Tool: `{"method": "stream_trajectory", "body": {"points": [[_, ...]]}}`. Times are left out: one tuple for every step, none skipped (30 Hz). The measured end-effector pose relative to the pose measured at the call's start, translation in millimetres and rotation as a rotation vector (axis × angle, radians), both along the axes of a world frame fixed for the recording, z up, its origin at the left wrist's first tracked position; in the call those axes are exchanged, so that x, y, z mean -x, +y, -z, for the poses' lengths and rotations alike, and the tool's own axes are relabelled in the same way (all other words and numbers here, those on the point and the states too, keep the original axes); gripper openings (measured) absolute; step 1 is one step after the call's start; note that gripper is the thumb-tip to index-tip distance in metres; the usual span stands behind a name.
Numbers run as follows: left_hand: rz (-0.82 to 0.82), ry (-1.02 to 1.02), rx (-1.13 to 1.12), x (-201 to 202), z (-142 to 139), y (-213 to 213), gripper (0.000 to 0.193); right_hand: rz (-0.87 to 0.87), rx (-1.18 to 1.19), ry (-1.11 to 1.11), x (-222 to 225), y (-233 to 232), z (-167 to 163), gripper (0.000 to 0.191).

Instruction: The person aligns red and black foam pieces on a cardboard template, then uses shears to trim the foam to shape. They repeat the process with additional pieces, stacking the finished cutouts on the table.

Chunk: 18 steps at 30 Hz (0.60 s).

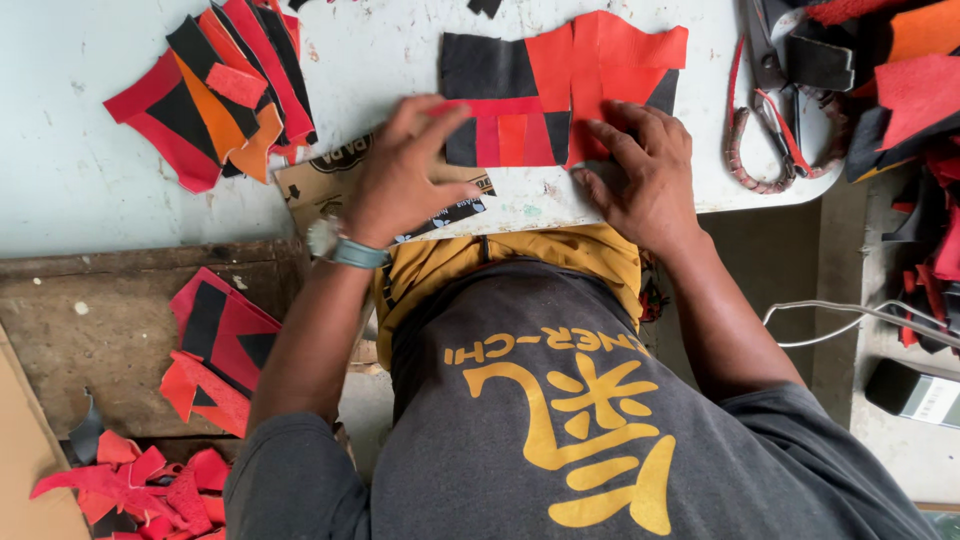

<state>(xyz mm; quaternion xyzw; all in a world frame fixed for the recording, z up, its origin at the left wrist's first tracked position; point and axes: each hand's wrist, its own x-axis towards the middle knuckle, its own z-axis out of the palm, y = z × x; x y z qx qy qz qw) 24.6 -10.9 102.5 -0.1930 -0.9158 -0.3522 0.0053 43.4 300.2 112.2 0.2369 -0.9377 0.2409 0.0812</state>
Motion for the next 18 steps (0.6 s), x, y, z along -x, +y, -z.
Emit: {"method": "stream_trajectory", "body": {"points": [[0.04,0.043,-0.029,-5,10,10,0.077,-0.005,-0.01,0.008,1,0,0,0.05],[0.081,0.087,-0.059,-9,20,17,0.069,-0.01,-0.02,0.016,2,-1,1,0.048],[0.065,0.165,-0.005,-10,28,23,0.057,-0.009,-0.018,0.014,2,0,2,0.048],[0.049,0.242,0.048,-12,36,29,0.044,-0.007,-0.017,0.011,2,0,3,0.047],[0.032,0.322,0.1,-13,41,32,0.032,-0.007,-0.017,0.012,2,1,4,0.047],[0.012,0.309,0.121,-13,44,34,0.026,-0.004,-0.013,0.015,4,2,5,0.045],[-0.006,0.296,0.144,-14,45,35,0.02,0.001,-0.007,0.018,5,3,6,0.043],[-0.022,0.279,0.166,-14,44,35,0.015,0.008,0.0,0.018,6,3,7,0.041],[-0.036,0.259,0.151,-15,41,36,0.014,0.007,0.004,0.02,7,3,8,0.04],[-0.05,0.239,0.135,-15,37,36,0.014,0.007,0.007,0.022,8,4,9,0.039],[-0.064,0.217,0.12,-14,34,39,0.014,0.007,0.011,0.022,9,4,9,0.037],[-0.046,0.273,0.106,-13,31,42,0.023,0.004,0.003,0.02,9,5,9,0.038],[-0.027,0.336,0.092,-10,29,46,0.033,0.002,-0.005,0.024,9,5,9,0.038],[-0.01,0.399,0.074,-7,28,52,0.042,0.0,-0.015,0.028,9,5,8,0.038],[0.031,0.372,0.034,-4,29,59,0.039,0.004,-0.011,0.015,9,6,8,0.039],[0.071,0.341,-0.004,0,31,66,0.037,0.006,-0.005,0.001,9,6,8,0.041],[0.109,0.32,-0.039,5,34,70,0.035,0.007,0.004,-0.006,10,6,7,0.042],[0.081,0.319,-0.022,7,38,72,0.027,0.001,-0.003,0.012,10,5,7,0.042]]}}
